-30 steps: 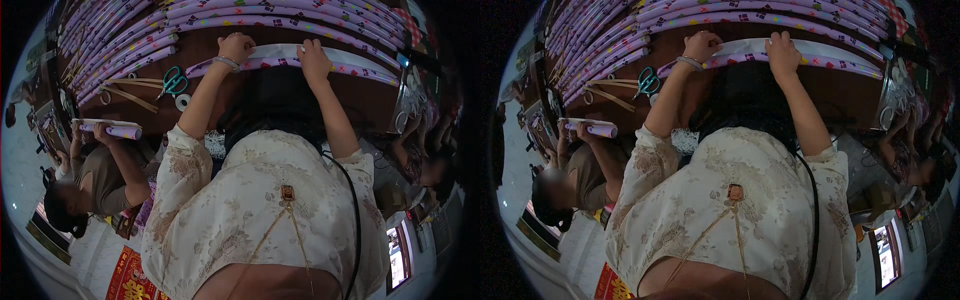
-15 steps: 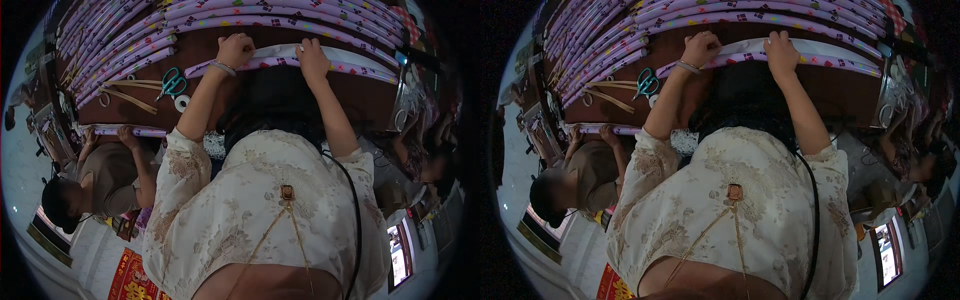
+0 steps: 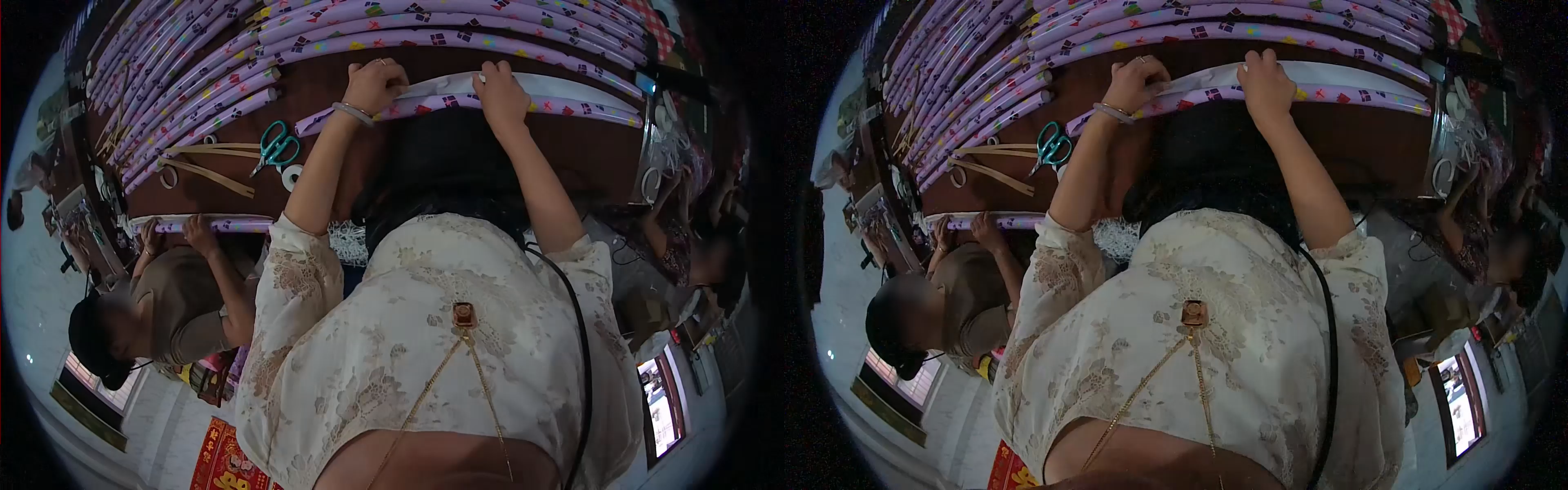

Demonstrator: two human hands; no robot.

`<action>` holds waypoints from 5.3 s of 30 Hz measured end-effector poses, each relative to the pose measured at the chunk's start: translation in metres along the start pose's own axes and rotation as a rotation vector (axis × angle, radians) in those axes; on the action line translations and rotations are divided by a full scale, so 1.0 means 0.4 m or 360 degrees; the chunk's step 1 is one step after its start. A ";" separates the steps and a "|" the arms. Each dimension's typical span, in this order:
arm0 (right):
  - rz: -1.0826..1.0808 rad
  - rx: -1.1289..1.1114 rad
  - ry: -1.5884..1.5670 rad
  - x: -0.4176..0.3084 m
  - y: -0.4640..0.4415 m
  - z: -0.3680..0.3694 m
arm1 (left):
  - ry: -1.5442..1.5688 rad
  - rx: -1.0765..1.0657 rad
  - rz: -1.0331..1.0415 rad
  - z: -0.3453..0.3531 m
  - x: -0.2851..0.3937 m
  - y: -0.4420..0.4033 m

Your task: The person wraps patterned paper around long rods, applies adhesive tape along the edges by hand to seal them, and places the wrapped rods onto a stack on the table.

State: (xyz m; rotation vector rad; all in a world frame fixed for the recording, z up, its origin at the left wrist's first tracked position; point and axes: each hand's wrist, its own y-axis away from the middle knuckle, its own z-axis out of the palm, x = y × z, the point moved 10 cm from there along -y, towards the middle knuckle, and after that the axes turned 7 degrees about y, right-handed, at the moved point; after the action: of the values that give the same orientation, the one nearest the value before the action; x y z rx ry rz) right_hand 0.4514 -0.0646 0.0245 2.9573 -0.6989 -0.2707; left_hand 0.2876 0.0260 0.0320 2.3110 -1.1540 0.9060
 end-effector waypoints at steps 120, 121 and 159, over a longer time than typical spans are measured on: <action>0.0408 -0.0187 0.0125 0.543 -0.043 -0.107 | -0.0097 0.0399 -0.0266 0.276 0.353 -0.260; 0.0275 -0.0084 0.0051 0.544 -0.043 -0.097 | -0.0008 0.0403 -0.0197 0.323 0.360 -0.292; 0.0022 0.0243 -0.0273 0.798 0.041 -0.209 | 0.0055 0.0317 -0.0553 0.382 0.357 -0.278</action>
State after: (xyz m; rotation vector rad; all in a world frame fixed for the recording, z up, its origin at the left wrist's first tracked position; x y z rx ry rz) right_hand 0.7411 -0.2195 0.0603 3.0986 -0.7931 -0.4962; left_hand 0.4990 -0.0803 0.0169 2.5345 -0.6401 0.9566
